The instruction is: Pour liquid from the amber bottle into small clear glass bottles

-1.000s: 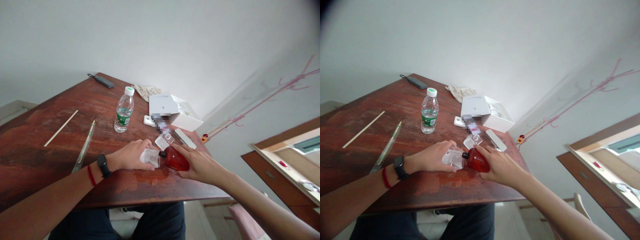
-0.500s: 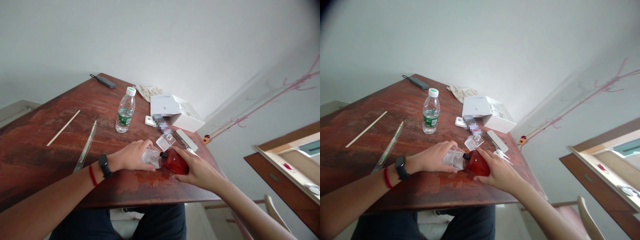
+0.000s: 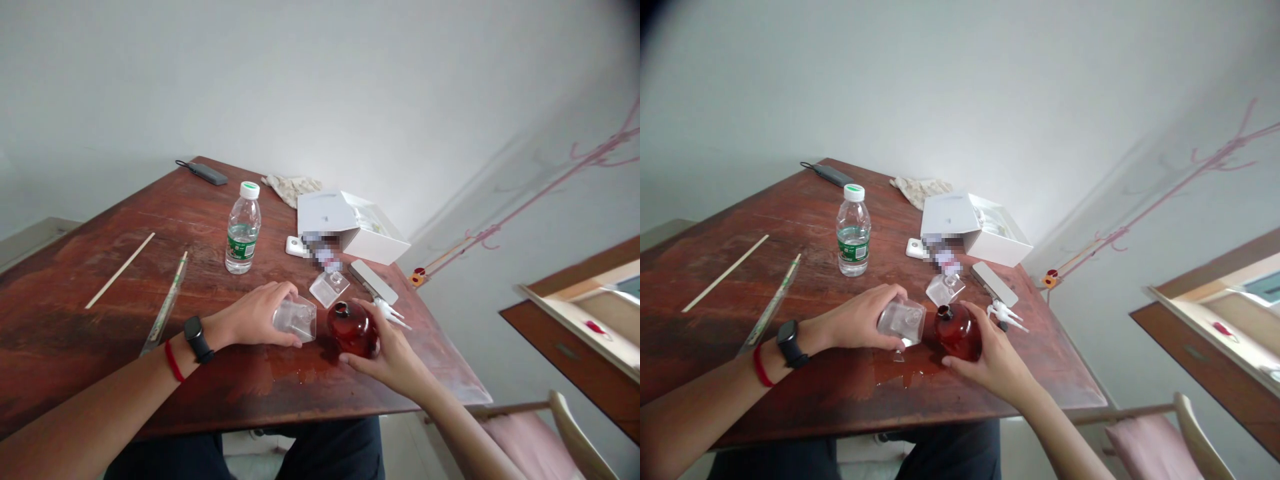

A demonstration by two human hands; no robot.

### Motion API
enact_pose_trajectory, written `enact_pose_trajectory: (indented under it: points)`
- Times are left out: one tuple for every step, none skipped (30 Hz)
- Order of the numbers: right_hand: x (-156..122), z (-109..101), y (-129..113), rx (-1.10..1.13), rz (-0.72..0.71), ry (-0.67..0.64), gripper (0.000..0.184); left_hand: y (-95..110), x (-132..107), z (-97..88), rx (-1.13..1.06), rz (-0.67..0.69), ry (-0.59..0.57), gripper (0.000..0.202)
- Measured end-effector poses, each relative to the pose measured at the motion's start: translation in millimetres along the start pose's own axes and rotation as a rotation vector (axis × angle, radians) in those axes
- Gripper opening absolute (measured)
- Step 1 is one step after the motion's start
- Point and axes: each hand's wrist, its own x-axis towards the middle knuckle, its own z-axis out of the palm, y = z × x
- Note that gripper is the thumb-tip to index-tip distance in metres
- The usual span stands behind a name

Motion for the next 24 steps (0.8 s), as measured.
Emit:
enact_pose_trajectory:
  points:
    - [-1.9,3.3,5.0,0.025,0.008,0.088,0.083,-1.2,0.3,-0.6,0.002,-0.013,0.0,0.066]
    - [-3.6,6.5,10.2,0.044,0.021,0.172,0.081,-2.4,0.7,-1.2,0.006,-0.028,0.0,0.065]
    - [-4.9,9.6,15.5,0.064,0.034,0.248,0.08,-3.6,1.1,-1.8,0.011,-0.042,0.001,0.064]
    - [-5.8,12.5,20.8,0.086,0.046,0.31,0.08,-4.8,1.5,-2.5,0.017,-0.055,0.004,0.063]
    - [-6.2,15.3,26.0,0.108,0.06,0.355,0.08,-5.9,2.0,-3.2,0.023,-0.064,0.01,0.063]
    - [-6.3,17.9,30.8,0.132,0.074,0.392,0.081,-7.0,2.3,-3.9,0.029,-0.07,0.019,0.064]
    - [-6.1,20.5,35.4,0.155,0.087,0.419,0.082,-8.2,2.5,-4.7,0.037,-0.074,0.03,0.064]
    - [-5.9,23.2,39.7,0.176,0.097,0.439,0.083,-9.7,2.7,-5.4,0.045,-0.079,0.045,0.064]
    - [-5.6,26.1,43.8,0.196,0.104,0.455,0.083,-11.5,2.7,-6.1,0.056,-0.084,0.061,0.065]
    - [-5.5,29.2,47.7,0.216,0.109,0.47,0.084,-13.7,2.6,-6.8,0.067,-0.09,0.072,0.065]
    - [-5.5,32.5,51.7,0.237,0.11,0.485,0.084,-16.5,2.5,-7.3,0.078,-0.097,0.085,0.067]
    - [-5.8,36.2,55.7,0.258,0.111,0.5,0.084,-19.8,2.5,-7.6,0.092,-0.105,0.102,0.069]
    - [-6.4,40.0,60.0,0.281,0.113,0.514,0.085,-23.4,2.4,-7.7,0.109,-0.109,0.105,0.069]
    - [-7.1,44.0,64.6,0.302,0.117,0.53,0.086,-27.2,2.4,-7.5,0.127,-0.11,0.109,0.069]
    - [-8.1,48.2,69.4,0.322,0.118,0.553,0.088,-30.9,2.5,-7.1,0.142,-0.125,0.129,0.069]
    - [-9.2,52.2,74.5,0.338,0.115,0.581,0.089,-34.5,2.5,-6.3,0.155,-0.15,0.151,0.069]
    - [-10.3,56.1,79.5,0.349,0.111,0.62,0.09,-37.6,2.4,-5.2,0.164,-0.176,0.172,0.068]
    - [-11.5,59.7,84.3,0.355,0.1,0.665,0.09,-40.3,2.0,-3.8,0.171,-0.199,0.191,0.067]
    - [-12.8,62.9,88.7,0.358,0.098,0.707,0.09,-42.6,1.5,-2.3,0.176,-0.215,0.211,0.067]
    - [-14.0,65.5,92.3,0.357,0.106,0.739,0.09,-44.6,0.7,-0.7,0.182,-0.221,0.223,0.067]
    - [-15.3,67.5,95.0,0.358,0.124,0.759,0.089,-46.3,-0.3,1.0,0.189,-0.222,0.232,0.066]
    - [-16.4,68.9,96.8,0.361,0.148,0.77,0.088,-47.7,-1.3,2.5,0.193,-0.219,0.237,0.066]
    - [-17.6,69.9,97.6,0.362,0.171,0.768,0.088,-48.8,-2.3,3.9,0.195,-0.218,0.241,0.066]
    - [-18.6,70.5,97.7,0.366,0.188,0.755,0.088,-49.5,-3.1,5.0,0.194,-0.215,0.246,0.066]
